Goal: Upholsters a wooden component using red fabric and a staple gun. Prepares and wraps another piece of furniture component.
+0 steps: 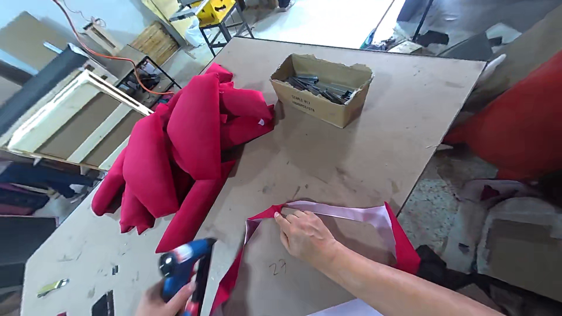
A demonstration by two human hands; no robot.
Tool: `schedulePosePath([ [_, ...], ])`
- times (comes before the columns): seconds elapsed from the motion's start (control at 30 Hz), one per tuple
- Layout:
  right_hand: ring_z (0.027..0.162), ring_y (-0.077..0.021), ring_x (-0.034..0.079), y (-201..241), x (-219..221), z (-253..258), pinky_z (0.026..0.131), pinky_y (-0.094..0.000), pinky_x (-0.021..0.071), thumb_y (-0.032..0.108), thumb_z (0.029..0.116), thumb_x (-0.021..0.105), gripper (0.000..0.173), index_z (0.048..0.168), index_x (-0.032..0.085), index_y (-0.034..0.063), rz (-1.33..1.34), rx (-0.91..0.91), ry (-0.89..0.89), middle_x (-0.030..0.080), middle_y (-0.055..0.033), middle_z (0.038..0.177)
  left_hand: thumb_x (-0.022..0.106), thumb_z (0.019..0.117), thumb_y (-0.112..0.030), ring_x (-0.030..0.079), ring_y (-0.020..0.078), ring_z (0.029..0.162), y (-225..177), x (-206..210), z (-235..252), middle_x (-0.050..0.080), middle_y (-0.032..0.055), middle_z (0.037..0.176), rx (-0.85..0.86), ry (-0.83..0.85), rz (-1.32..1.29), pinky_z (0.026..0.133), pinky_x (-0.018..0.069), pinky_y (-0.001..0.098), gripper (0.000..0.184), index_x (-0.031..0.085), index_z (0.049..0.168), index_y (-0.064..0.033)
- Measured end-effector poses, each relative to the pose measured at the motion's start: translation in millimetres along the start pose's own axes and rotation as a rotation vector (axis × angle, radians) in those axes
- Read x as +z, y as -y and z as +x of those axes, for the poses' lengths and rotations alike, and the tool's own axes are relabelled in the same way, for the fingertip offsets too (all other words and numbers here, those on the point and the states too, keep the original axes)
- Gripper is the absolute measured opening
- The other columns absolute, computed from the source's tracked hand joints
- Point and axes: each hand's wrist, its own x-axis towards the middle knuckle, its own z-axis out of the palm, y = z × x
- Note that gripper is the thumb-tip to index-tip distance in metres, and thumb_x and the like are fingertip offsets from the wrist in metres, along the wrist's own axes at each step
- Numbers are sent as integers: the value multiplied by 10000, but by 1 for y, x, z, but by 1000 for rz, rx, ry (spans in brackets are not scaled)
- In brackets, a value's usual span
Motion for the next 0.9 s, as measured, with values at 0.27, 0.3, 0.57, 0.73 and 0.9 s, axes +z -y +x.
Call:
schedulePosePath([
  [0.27,849,-247,731,-3,2,-2,771,-419,593,274,985,485,404,1261,718,93,8,-13,-98,744,-69,877,743,861,-403,687,91,824,-155,43,110,723,-42,867,328,486,671,768,563,396,243,743,1037,-235],
  [0.3,853,-254,734,-3,3,-2,773,-425,595,277,988,480,409,1266,717,91,9,-14,-98,744,-73,875,743,860,-398,684,82,824,-157,43,114,722,-45,871,328,507,673,770,563,385,243,743,1036,-229],
  [0.57,822,-222,735,-3,4,-2,743,-398,600,291,968,501,389,1205,748,107,-19,-9,-165,740,-45,831,737,874,-345,670,99,826,-177,44,131,706,-37,871,260,642,721,767,551,397,193,732,1014,-212],
  [0.73,974,-205,714,-9,3,1,814,-398,597,254,955,541,297,1149,747,163,96,-14,-188,742,-19,993,739,862,-520,714,186,943,-108,25,84,739,42,1009,184,310,513,872,585,491,492,695,1208,-172],
  [0.9,1275,-248,610,-32,-21,-27,1087,-546,470,505,975,577,522,1424,604,240,-21,57,-85,663,-40,1339,681,934,-339,696,377,1076,24,33,9,676,216,1257,9,12,492,933,549,613,753,372,1580,-106],
])
